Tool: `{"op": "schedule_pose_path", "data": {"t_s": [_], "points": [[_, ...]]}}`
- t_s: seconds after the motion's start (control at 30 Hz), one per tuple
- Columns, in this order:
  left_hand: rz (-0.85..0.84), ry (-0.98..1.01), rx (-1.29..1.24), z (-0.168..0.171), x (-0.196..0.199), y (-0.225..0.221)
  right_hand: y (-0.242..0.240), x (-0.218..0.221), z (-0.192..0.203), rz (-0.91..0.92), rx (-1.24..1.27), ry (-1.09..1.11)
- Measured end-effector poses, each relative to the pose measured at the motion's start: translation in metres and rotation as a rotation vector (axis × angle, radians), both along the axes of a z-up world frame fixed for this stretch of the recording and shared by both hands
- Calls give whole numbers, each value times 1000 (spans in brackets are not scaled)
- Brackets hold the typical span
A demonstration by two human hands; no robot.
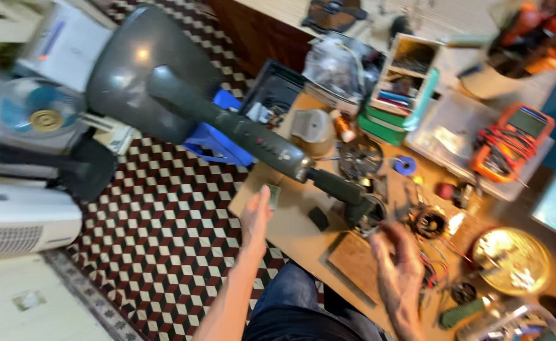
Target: The person disassembles a handheld vacuum cleaner, removes the motor, and works on the motor's internal components on a cluttered workbench. They use pliers and a screwdriver to manipulate wires and parts, then reassemble the motor housing.
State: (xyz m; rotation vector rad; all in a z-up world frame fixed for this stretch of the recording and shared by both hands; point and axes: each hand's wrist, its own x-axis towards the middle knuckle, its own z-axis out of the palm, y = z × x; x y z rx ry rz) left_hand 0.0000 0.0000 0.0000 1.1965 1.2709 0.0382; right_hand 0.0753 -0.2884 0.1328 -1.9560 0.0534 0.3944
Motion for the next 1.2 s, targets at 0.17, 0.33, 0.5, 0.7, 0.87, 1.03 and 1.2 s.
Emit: {"op": "schedule_pose_path", "data": {"t_s": [0.17,0.33,0.5,0.7,0.87,1.03,1.2], "points": [[281,-111,-53,-9,21,118,102,-22,-37,-203,576,554],[409,-100,-76,-24,67,216,169,-3,-85,-650,758,714],[196,-155,8,-54,88,316,190,10,-143,-745,883,475],[-395,29,-76,-118,94,384,196,-4,-187,-566,1420,312],[-153,-115,-553,-124,95,408,198,17,-171,-1139,1065,371],[226,-93,-799,-136,137,415,225,51,-152,-1208,1014,212],[96,-113,-754,-138,154,389,231,59,-155,-1106,907,203]]}}
